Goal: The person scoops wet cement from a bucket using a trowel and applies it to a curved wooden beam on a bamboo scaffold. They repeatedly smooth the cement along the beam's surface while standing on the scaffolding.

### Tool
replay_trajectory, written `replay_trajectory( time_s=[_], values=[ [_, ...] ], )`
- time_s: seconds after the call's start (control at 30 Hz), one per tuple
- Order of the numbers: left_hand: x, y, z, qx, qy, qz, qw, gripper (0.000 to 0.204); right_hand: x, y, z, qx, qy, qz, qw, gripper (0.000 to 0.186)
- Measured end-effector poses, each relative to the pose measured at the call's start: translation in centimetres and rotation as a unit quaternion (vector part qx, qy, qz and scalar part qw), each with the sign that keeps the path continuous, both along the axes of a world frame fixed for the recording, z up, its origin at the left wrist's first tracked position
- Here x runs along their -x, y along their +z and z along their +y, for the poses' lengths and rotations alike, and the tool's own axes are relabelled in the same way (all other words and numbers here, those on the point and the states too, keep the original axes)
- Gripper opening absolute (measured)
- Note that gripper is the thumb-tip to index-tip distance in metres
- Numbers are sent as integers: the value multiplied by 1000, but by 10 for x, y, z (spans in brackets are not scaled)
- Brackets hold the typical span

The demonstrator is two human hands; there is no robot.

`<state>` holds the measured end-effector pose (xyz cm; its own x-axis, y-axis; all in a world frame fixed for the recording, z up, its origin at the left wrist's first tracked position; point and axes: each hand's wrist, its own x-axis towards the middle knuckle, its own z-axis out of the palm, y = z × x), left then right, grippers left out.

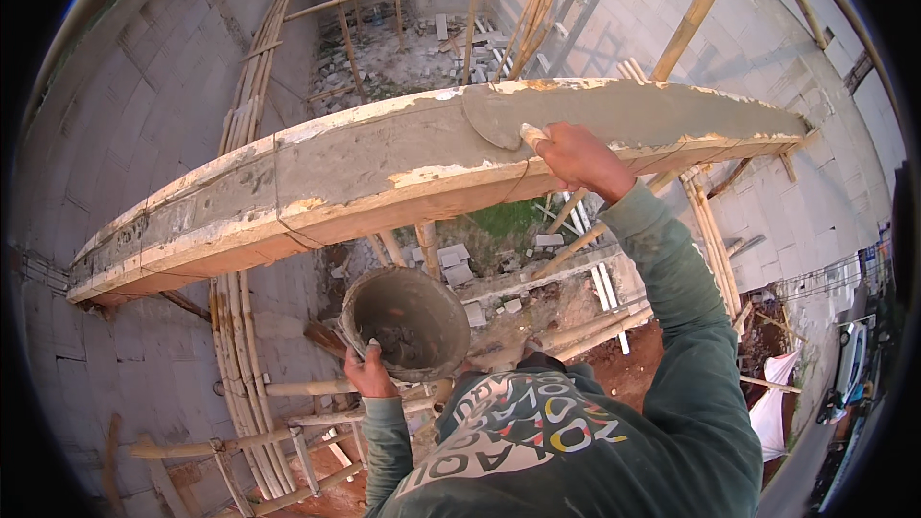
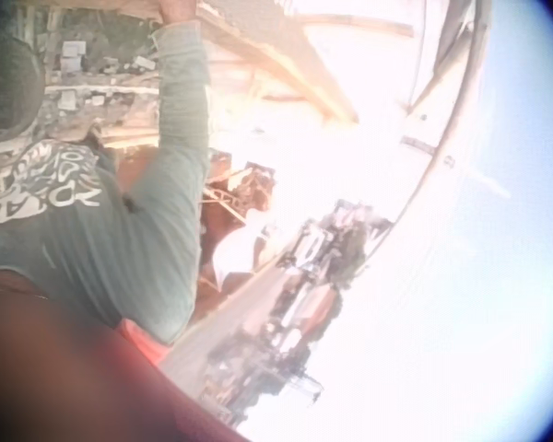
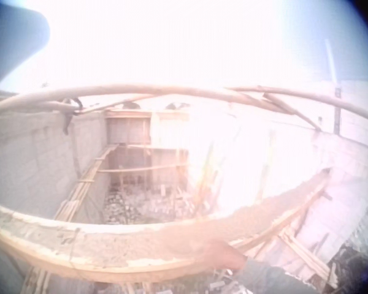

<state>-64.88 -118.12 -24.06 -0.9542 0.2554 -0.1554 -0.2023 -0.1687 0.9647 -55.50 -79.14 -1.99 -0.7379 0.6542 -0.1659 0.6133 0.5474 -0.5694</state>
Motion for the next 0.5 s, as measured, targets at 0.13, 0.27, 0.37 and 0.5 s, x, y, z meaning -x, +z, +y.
replay_trajectory(
  time_s=[0.13,0.27,0.37,0.5],
  values=[
    [2,-2,8,33,-28,35,998,26,78,-5,-66,-125,147,15,981,28],
    [0,-1,15,40,-20,31,999,29,96,-13,-97,-128,123,69,982,18],
    [-1,3,12,27,-11,21,999,28,57,-20,-65,-206,100,64,971,18],
    [-1,5,4,5,4,4,1000,27,-30,-8,12,-291,-71,-45,953,24]
  ],
)
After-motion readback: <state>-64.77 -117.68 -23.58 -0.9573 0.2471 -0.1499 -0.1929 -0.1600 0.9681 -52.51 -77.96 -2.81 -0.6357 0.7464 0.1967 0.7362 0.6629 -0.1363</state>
